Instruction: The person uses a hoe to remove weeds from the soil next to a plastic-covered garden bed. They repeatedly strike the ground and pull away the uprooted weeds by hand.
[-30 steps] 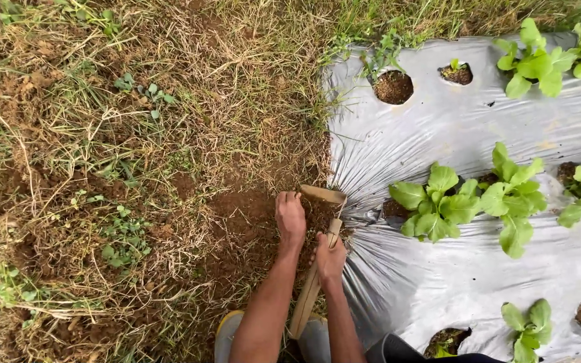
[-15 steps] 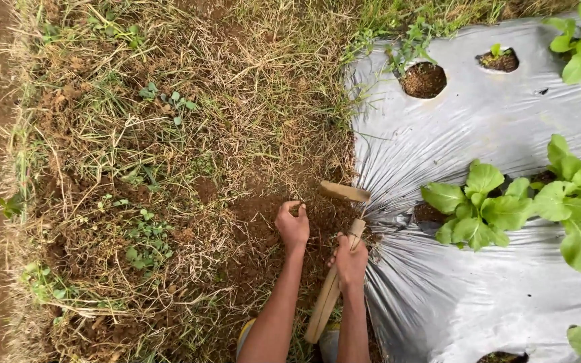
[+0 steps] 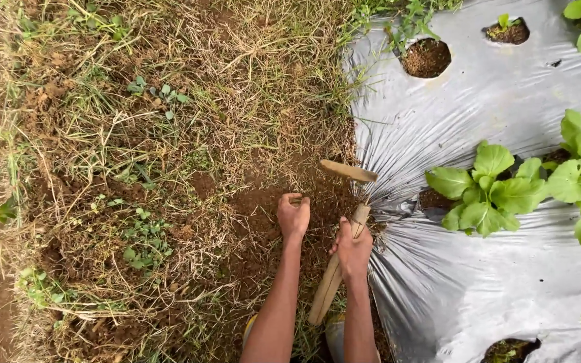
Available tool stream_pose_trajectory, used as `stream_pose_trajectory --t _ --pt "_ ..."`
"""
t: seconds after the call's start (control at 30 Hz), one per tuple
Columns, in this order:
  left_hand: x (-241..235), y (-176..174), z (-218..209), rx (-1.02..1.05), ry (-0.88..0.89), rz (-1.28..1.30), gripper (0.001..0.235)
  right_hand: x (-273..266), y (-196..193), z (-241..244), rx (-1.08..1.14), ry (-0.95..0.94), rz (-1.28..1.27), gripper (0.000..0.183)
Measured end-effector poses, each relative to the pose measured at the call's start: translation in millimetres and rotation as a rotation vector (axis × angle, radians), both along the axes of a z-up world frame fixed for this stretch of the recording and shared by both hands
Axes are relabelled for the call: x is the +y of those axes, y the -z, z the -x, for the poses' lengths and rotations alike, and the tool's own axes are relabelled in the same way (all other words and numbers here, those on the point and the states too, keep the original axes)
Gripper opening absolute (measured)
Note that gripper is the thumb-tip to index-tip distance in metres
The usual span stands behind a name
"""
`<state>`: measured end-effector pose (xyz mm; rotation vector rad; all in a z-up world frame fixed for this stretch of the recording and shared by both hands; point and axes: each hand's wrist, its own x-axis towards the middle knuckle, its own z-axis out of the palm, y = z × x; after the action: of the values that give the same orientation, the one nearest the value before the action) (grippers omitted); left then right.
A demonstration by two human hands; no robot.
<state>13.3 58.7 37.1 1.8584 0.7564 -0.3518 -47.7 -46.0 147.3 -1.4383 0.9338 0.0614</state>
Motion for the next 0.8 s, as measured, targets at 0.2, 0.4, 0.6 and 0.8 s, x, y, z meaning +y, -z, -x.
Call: stream_pose_trajectory --t 0.2,0.4,0.6,0.8 --pt "6.9 0.2 -1.1 0.052 -0.022 0.093 0.029 3.7 48.4 21.9 0.198 -0.184 -0.045 0.012" --pt "8.5 -15.6 0.7 0.045 -0.013 0.134 0.033 7.6 6.1 4.4 0.042 -0.098 -0.019 0.016" --pt "8.8 -6.3 1.4 0.041 -0.024 0.129 0.032 10.0 74.4 27.9 0.163 -0.148 -0.038 0.012" --pt "8.5 -1.1 2.6 0.021 0.003 0.082 0.031 13.8 30.4 14.4 0.054 -0.109 -0.035 0.013"
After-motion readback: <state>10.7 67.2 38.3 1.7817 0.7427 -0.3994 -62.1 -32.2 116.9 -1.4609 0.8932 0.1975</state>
